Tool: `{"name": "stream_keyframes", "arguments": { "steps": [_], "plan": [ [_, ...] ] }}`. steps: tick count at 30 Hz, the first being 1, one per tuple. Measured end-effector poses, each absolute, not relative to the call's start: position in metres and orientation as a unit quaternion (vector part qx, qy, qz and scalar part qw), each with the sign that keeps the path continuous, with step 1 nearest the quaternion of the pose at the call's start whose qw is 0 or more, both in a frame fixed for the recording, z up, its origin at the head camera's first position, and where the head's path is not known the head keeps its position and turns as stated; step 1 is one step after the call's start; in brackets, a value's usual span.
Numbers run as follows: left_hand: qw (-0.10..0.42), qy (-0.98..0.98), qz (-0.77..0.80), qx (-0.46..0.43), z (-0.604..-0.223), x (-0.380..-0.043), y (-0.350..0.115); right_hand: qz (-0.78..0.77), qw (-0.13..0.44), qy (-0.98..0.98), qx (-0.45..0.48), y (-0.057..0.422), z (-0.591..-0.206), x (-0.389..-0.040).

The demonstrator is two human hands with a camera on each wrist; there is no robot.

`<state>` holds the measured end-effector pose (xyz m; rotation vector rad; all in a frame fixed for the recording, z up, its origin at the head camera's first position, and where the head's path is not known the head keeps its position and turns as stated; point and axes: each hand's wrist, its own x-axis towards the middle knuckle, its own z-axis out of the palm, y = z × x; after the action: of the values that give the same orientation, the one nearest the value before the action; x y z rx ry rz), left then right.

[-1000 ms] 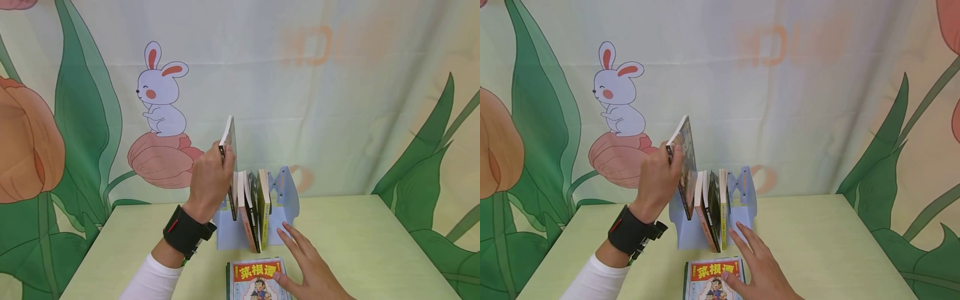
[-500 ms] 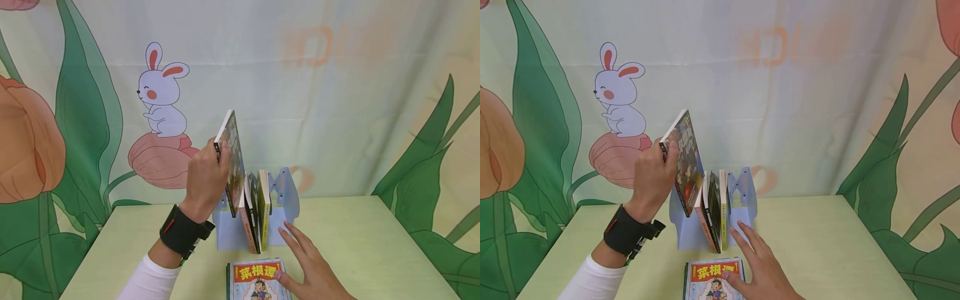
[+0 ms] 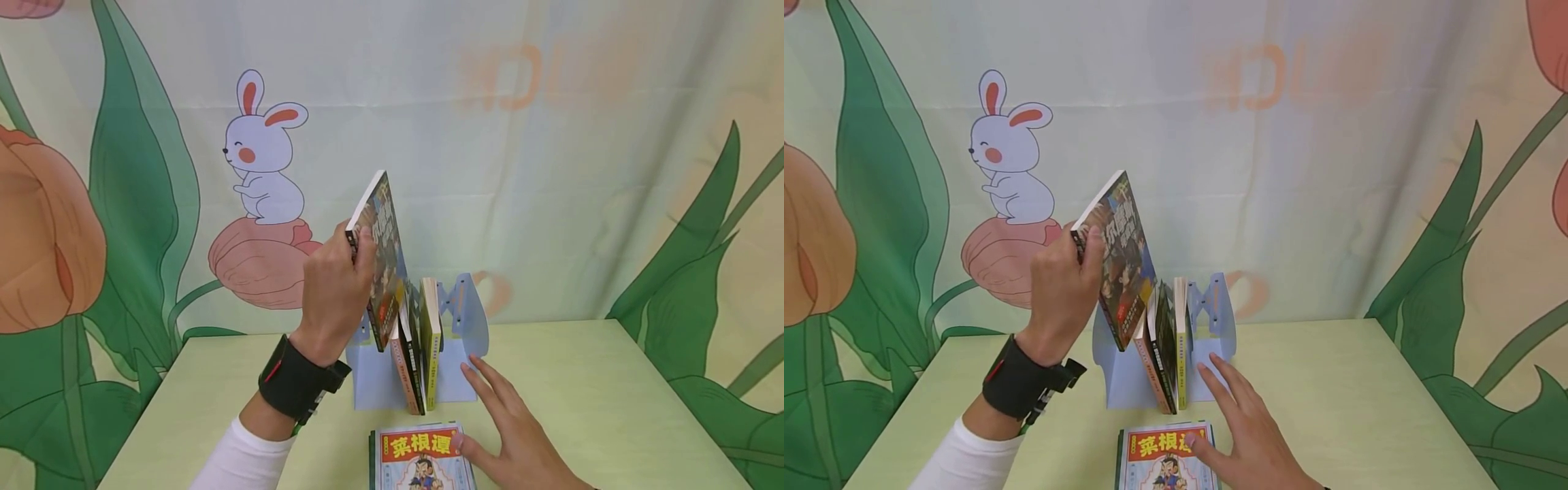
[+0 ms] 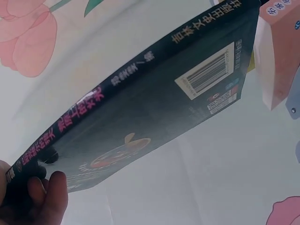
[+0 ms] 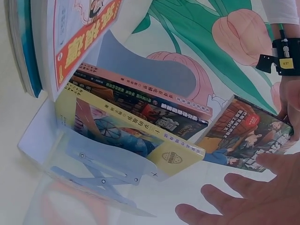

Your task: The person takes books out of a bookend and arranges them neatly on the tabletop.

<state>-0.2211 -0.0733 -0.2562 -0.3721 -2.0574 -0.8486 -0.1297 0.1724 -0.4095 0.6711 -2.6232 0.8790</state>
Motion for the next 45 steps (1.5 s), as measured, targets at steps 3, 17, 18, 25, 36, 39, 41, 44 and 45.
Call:
{"name": "stream_keyframes", "arguments": {
  "steps": [3, 17, 18, 25, 36, 39, 41, 44, 45],
  "plan": [
    [0.431, -0.821, -0.345, -0.149, -0.255, -0.219, -0.074, 0.308, 0.147, -0.91, 0.234, 0.173, -0.406, -0.131],
    [0.455, -0.812, -0.335, -0.15, -0.257, -0.212, -0.077, 0.317, 0.197, -0.892, 0.256, 0.171, -0.39, -0.144],
    [0.457, -0.81, -0.334, -0.151, -0.257, -0.211, -0.078, 0.317, 0.199, -0.891, 0.257, 0.172, -0.388, -0.145],
    [0.47, -0.803, -0.333, -0.153, -0.258, -0.208, -0.081, 0.325, 0.191, -0.891, 0.252, 0.174, -0.378, -0.15],
    [0.486, -0.791, -0.335, -0.161, -0.256, -0.2, -0.08, 0.328, 0.199, -0.885, 0.263, 0.174, -0.367, -0.154],
    [0.49, -0.786, -0.337, -0.165, -0.257, -0.198, -0.079, 0.329, 0.202, -0.883, 0.266, 0.173, -0.366, -0.155],
    [0.493, -0.783, -0.342, -0.165, -0.257, -0.197, -0.079, 0.331, 0.204, -0.882, 0.266, 0.173, -0.364, -0.156],
    [0.493, -0.778, -0.352, -0.164, -0.259, -0.195, -0.079, 0.333, 0.204, -0.882, 0.266, 0.172, -0.361, -0.156],
    [0.492, -0.777, -0.356, -0.165, -0.259, -0.195, -0.079, 0.333, 0.204, -0.881, 0.265, 0.172, -0.361, -0.156]
  ]
}}
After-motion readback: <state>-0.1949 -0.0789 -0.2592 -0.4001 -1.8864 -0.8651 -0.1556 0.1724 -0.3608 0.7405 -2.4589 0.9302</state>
